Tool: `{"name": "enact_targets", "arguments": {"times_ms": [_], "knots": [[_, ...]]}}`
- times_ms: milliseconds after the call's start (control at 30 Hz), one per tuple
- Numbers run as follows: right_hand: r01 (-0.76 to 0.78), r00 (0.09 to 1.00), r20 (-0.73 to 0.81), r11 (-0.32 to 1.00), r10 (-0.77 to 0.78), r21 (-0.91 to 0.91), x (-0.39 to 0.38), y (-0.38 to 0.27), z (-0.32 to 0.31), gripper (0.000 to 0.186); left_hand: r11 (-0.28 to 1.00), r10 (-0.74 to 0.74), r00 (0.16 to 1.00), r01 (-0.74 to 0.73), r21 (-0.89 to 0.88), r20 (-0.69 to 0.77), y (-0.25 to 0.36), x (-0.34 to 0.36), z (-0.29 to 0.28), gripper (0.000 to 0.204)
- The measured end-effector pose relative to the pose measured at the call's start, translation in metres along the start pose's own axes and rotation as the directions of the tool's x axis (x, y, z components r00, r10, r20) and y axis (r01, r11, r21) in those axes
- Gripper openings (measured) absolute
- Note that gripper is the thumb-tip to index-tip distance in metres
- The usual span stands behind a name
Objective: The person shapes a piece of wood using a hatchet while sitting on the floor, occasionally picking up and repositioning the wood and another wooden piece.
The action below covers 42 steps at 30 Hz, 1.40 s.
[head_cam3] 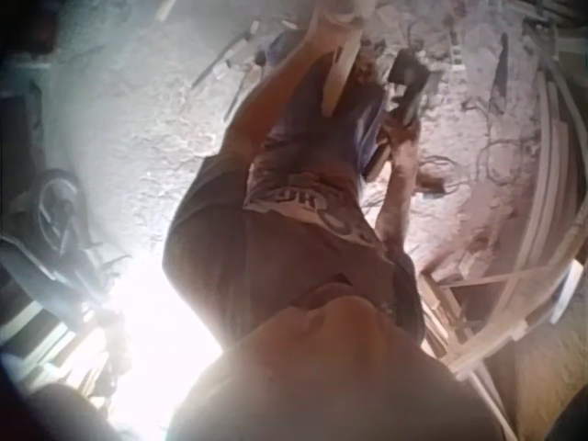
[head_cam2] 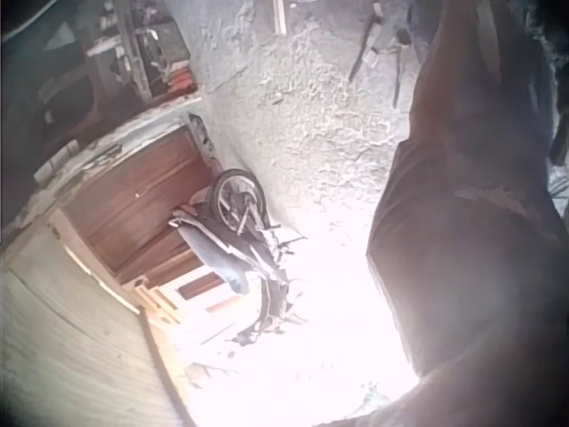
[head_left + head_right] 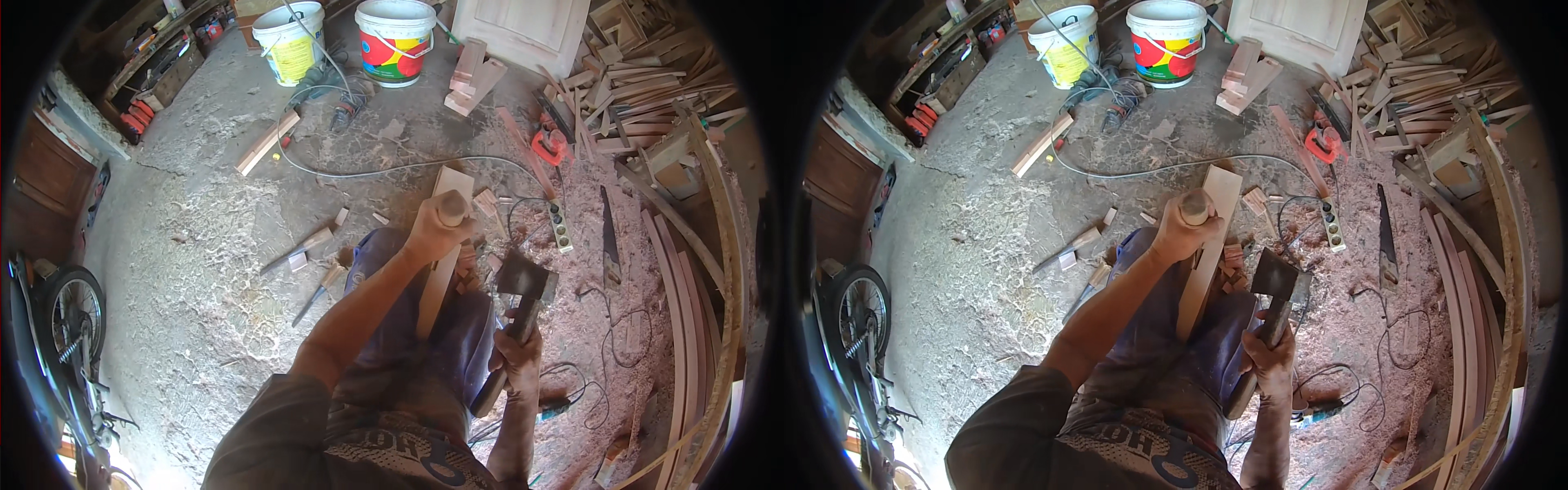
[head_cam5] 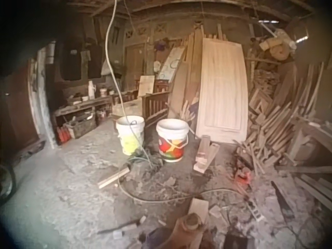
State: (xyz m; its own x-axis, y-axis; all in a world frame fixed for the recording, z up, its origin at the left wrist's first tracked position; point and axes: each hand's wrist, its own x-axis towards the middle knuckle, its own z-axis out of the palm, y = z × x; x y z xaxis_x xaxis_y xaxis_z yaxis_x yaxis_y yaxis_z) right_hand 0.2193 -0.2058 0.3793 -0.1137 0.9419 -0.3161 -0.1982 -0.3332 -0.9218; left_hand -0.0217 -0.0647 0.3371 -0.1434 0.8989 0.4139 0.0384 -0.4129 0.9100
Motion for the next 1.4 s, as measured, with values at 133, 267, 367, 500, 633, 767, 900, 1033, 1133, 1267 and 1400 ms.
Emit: {"name": "enact_targets", "arguments": {"times_ms": [133, 267, 367, 500, 633, 767, 900, 1033, 1133, 1267, 1400], "knots": [[-0.008, 1.0, 0.01, 1.0, 0.008, 0.028, 0.001, 0.006, -0.001, 0.043, 0.995, -0.086, 0.996, 0.085, -0.047, -0.018, -0.018, -0.008, -0.002, 0.02], [-0.032, 0.999, -0.026, 0.999, 0.032, -0.003, 0.0, 0.004, 0.001, 0.044, 0.984, -0.139, 0.99, 0.136, -0.115, -0.023, -0.026, -0.007, -0.002, 0.019], [-0.039, 0.998, -0.045, 0.999, 0.038, -0.036, 0.002, 0.006, 0.003, 0.045, 0.983, -0.146, 0.989, 0.142, -0.119, -0.028, -0.027, -0.004, -0.002, 0.019], [-0.076, 0.997, -0.034, 0.993, 0.073, -0.094, 0.003, 0.009, 0.007, 0.045, 0.98, -0.158, 0.987, 0.154, -0.128, -0.025, -0.029, -0.001, -0.004, 0.018], [-0.111, 0.994, -0.025, 0.975, 0.108, -0.194, 0.006, 0.008, 0.009, 0.043, 0.971, -0.18, 0.98, 0.163, -0.176, -0.083, -0.036, 0.005, -0.003, 0.017], [-0.07, 0.991, 0.069, 0.884, 0.115, -0.462, 0.017, -0.014, 0.018, 0.04, 0.95, -0.2, 0.971, 0.16, -0.267, -0.129, -0.043, 0.001, -0.004, 0.017], [0.381, 0.924, 0.312, 0.485, -0.219, -0.787, 0.041, -0.051, 0.021, 0.039, 0.958, -0.201, 0.975, 0.175, -0.229, -0.095, -0.034, -0.003, 0.004, 0.016], [0.555, 0.791, 0.458, 0.162, -0.405, -0.816, 0.044, -0.122, 0.068, 0.044, 0.969, -0.187, 0.98, 0.172, -0.178, -0.071, -0.026, -0.007, 0.004, 0.012], [0.58, 0.753, 0.585, -0.116, -0.3, -0.806, 0.061, -0.123, 0.081, 0.037, 0.786, 0.409, 0.912, -0.369, 0.496, 0.03, -0.045, -0.011, -0.005, 0.014], [0.585, 0.784, 0.606, -0.166, -0.135, -0.794, 0.076, -0.108, 0.061, 0.032, 0.916, 0.305, 0.95, -0.274, 0.292, -0.064, -0.053, -0.024, 0.026, 0.025], [0.566, 0.793, 0.516, 0.077, -0.326, -0.821, 0.059, -0.119, 0.052, 0.035, 0.994, -0.067, 0.998, 0.065, -0.09, -0.02, -0.024, -0.017, 0.035, 0.015]]}}
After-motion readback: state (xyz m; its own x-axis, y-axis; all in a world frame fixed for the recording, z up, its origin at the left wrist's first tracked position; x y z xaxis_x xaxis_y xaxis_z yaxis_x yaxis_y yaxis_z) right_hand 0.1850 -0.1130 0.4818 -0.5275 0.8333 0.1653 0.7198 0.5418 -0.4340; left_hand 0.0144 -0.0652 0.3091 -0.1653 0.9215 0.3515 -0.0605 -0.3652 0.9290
